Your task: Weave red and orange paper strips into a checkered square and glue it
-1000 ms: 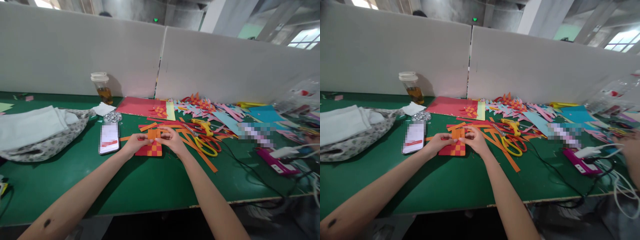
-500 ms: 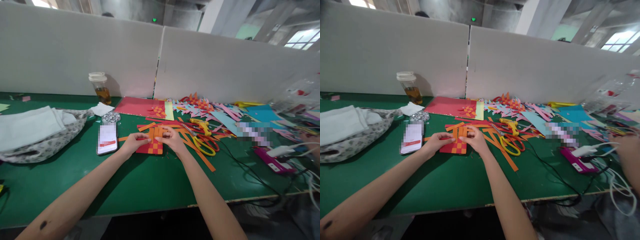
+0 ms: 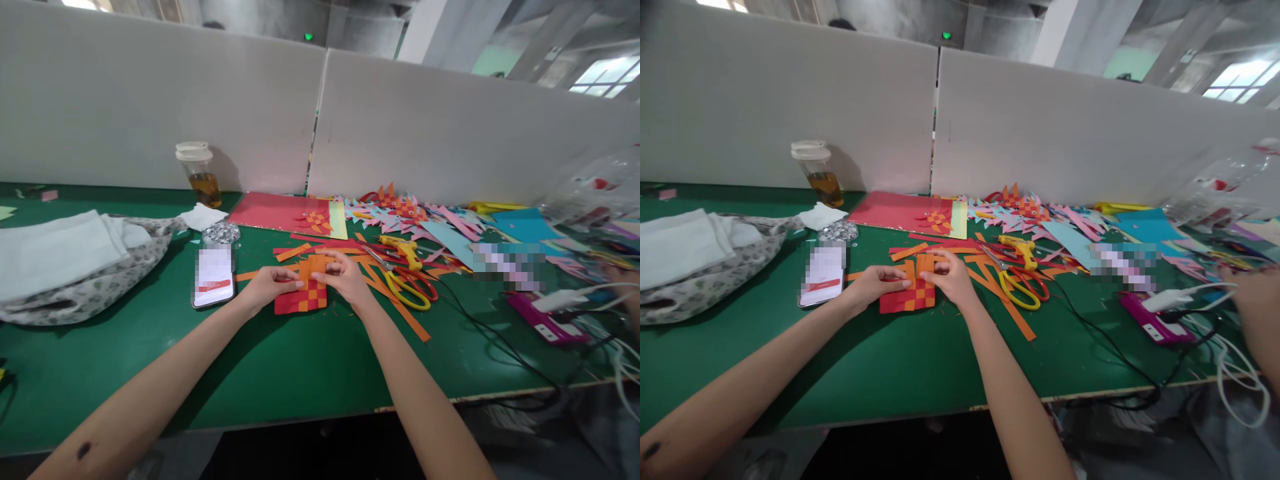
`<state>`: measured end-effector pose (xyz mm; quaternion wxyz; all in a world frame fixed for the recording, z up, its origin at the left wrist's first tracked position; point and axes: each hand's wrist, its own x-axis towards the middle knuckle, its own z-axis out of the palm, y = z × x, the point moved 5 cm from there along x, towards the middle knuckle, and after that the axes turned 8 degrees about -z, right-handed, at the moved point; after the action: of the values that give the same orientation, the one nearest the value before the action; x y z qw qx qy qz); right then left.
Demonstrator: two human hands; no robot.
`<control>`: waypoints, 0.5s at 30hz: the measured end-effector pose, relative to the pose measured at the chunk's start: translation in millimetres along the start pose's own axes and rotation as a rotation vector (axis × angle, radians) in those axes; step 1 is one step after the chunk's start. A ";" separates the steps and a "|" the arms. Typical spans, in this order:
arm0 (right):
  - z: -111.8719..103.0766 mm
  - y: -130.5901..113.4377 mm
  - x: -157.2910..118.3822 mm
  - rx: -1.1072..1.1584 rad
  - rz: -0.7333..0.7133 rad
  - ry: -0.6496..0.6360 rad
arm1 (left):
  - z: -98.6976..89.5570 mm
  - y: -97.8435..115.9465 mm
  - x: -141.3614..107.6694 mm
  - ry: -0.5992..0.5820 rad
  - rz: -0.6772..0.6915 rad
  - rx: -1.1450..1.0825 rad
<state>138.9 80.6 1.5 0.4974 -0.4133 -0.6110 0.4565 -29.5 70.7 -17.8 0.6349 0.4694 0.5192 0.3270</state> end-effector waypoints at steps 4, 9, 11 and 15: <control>1.6 -2.5 -1.0 0.058 0.032 -0.004 | -1.8 -2.2 2.8 0.005 0.016 0.033; 9.9 -6.4 -4.2 0.121 0.070 -0.063 | -1.0 -4.1 3.2 0.003 0.038 0.108; 11.5 -7.4 -4.9 0.100 0.033 -0.074 | 0.6 -3.8 2.0 -0.008 0.036 0.116; 10.5 -5.3 -5.0 0.107 0.004 -0.085 | 2.6 -2.1 -0.1 -0.019 0.043 0.145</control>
<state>129.1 73.1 4.6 0.4915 -0.3679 -0.6054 0.5065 -27.2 69.2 -19.7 0.5971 0.5283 0.5252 0.2977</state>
